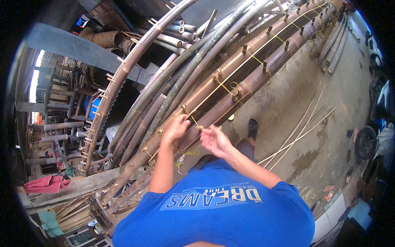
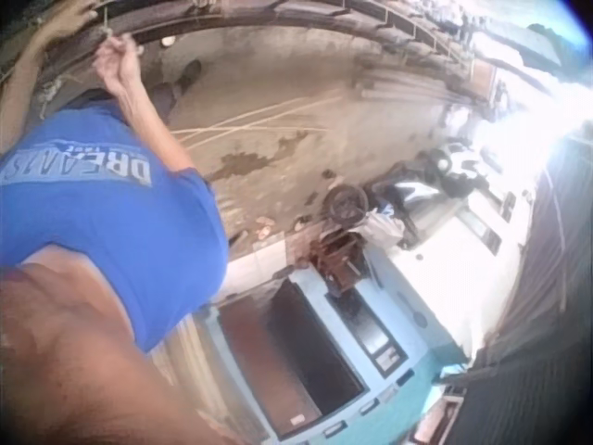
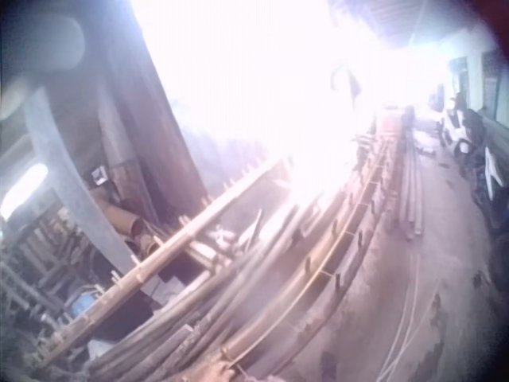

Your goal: The person repeatedly ties yellow plastic strips around a bundle of long bamboo poles arranged vertically. They wrap the strips around the poles and secure them by hand, moving along the length of the bundle to fasten multiple sections.

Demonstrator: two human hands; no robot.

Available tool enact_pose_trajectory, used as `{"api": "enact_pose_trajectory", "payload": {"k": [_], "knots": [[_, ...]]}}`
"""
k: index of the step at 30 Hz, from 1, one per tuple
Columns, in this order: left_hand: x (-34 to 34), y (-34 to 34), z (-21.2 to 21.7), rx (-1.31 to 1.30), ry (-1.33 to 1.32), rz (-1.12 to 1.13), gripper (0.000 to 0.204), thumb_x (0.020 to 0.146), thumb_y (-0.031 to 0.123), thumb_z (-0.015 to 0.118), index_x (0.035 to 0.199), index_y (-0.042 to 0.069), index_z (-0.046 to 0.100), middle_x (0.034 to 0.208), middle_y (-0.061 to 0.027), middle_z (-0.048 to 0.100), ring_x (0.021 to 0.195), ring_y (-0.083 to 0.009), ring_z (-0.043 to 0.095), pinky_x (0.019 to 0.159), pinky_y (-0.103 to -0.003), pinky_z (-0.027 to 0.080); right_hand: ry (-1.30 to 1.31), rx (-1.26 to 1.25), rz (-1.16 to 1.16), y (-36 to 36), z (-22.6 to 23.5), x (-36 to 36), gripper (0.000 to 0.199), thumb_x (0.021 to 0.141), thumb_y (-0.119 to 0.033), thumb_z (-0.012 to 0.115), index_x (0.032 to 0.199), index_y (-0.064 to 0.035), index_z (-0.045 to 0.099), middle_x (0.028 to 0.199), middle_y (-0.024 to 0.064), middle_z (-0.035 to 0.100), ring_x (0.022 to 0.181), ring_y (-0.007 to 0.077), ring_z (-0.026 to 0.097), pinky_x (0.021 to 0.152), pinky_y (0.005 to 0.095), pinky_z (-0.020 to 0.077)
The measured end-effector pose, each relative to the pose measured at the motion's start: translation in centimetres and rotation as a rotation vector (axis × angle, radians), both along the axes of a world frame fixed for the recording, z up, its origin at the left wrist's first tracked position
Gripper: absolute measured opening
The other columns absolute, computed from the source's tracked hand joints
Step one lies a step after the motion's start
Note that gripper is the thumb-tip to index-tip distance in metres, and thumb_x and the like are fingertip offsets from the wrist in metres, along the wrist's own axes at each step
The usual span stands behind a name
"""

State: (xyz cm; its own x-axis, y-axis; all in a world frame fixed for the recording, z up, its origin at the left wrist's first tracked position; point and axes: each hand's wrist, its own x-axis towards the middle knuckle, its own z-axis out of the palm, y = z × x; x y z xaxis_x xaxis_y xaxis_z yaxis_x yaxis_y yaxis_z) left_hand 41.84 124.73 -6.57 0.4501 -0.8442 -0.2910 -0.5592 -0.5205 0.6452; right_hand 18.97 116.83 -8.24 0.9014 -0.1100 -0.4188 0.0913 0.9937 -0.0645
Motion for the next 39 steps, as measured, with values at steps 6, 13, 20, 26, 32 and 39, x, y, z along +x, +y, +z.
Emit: {"api": "enact_pose_trajectory", "payload": {"k": [6,13,20,26,32,39], "knots": [[-2.7,-0.8,0.9,-0.224,-0.088,0.039,0.038,0.087,0.03,0.067,0.114,0.006,0.057,0.101,-0.0188,0.068,0.101,-0.0363,0.065,0.087,-0.043,0.05,0.179,-1.336,-0.436,2.3,7.3,9.8,0.024,0.096,-0.017,0.042,0.086,-0.001,0.057,0.077,0.0102,0.055,0.071,0.0261,0.051,0.079,0.0368,0.0423],[-2.4,-0.5,-0.2,-0.437,-0.244,0.117,0.031,0.096,0.026,0.054,0.118,0.005,0.057,0.099,-0.0263,0.064,0.095,-0.0423,0.062,0.079,-0.049,0.048,0.261,-2.504,0.252,-7.5,10.6,14.1,0.032,0.09,-0.04,0.053,0.1,-0.014,0.07,0.101,0.0152,0.063,0.101,0.0338,0.059,0.094,0.0524,0.0404],[-3.4,-0.7,1.9,-0.317,-0.096,0.275,0.028,0.101,0.025,0.047,0.101,0.004,0.065,0.088,-0.0201,0.067,0.082,-0.0341,0.066,0.073,-0.04,0.049,0.191,-2.326,0.682,-10.0,6.5,11.5,0.022,0.078,-0.036,0.069,0.089,-0.0178,0.076,0.088,0.0103,0.07,0.093,0.0288,0.066,0.081,0.0469,0.0446],[-3.8,-1.3,2.1,-0.336,-0.11,0.323,0.029,0.101,0.027,0.047,0.1,0.005,0.066,0.085,-0.0183,0.067,0.08,-0.0314,0.066,0.071,-0.039,0.049,0.165,-2.263,0.435,-10.3,4.4,11.3,0.021,0.078,-0.033,0.071,0.084,-0.0131,0.075,0.082,0.0102,0.07,0.085,0.0299,0.067,0.077,0.0449,0.0461],[-3.4,-0.4,1.1,-0.413,-0.155,0.318,0.027,0.097,0.023,0.047,0.1,0.006,0.067,0.097,-0.0164,0.069,0.092,-0.0342,0.066,0.081,-0.042,0.052,0.166,-2.195,0.309,-11.1,5.1,12.6,0.024,0.082,-0.027,0.063,0.086,-0.0043,0.071,0.079,0.0194,0.066,0.074,0.0341,0.066,0.066,0.0429,0.0497],[-4.1,-0.9,1.2,-0.287,-0.084,0.477,0.024,0.095,0.029,0.048,0.101,0.015,0.067,0.095,-0.0119,0.069,0.09,-0.035,0.066,0.075,-0.047,0.051,0.045,-1.432,0.178,-11.8,6.7,12.8,0.02,0.098,-0.022,0.057,0.087,-0.0042,0.059,0.076,-0.0047,0.052,0.076,0.0089,0.054,0.069,0.0302,0.0485]]}}
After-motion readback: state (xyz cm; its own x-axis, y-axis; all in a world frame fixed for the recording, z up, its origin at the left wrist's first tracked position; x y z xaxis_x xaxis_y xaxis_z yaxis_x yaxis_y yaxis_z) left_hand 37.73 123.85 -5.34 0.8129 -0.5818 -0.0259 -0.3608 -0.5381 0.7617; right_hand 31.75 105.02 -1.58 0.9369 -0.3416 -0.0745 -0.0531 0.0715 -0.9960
